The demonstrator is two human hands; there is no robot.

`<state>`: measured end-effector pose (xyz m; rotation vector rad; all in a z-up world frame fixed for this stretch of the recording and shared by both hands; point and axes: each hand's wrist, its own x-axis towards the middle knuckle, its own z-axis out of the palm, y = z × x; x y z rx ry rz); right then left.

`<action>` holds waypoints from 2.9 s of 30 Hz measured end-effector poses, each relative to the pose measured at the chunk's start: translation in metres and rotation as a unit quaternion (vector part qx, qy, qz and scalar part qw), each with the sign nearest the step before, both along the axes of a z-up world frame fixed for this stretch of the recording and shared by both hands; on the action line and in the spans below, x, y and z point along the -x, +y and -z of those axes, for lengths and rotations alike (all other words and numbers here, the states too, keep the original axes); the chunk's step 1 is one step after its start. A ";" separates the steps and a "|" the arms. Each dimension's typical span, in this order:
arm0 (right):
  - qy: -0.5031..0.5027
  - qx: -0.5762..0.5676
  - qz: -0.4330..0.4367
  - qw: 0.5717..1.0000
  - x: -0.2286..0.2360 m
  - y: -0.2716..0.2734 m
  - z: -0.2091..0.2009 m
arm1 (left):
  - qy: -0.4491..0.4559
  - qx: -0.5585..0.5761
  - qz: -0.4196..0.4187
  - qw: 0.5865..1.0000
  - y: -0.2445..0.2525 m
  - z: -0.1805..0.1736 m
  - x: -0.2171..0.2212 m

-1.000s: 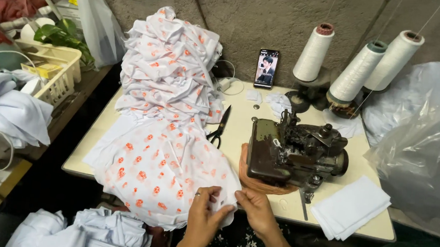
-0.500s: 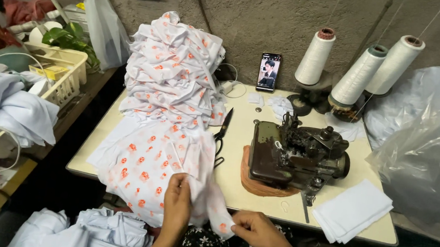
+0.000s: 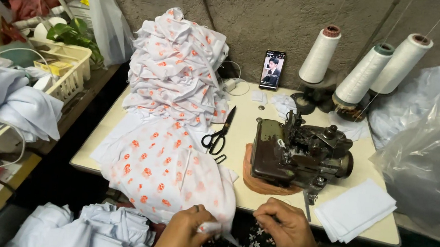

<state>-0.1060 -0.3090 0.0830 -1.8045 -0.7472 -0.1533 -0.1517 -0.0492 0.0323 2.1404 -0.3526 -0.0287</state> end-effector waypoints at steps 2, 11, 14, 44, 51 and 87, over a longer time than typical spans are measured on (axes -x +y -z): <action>0.040 0.032 -0.028 0.998 -0.002 0.007 0.015 | -0.043 0.020 -0.024 0.999 -0.008 -0.013 0.001; -0.010 0.073 -0.112 0.991 0.019 0.014 0.012 | 0.060 -0.048 0.092 0.993 0.003 -0.023 0.009; -0.118 -0.023 -0.099 0.988 0.022 0.000 0.004 | -0.008 -0.079 0.078 0.994 0.028 -0.005 0.006; 0.399 -0.293 0.019 0.869 -0.028 -0.004 0.170 | -0.237 -0.121 0.058 0.962 -0.111 0.000 -0.180; 0.337 -0.187 -0.057 0.921 -0.012 -0.015 0.189 | -0.335 -0.173 0.060 0.924 -0.131 0.044 -0.127; 0.017 0.382 0.691 0.613 0.082 -0.297 0.135 | -0.274 0.103 -0.093 0.952 -0.094 0.042 -0.055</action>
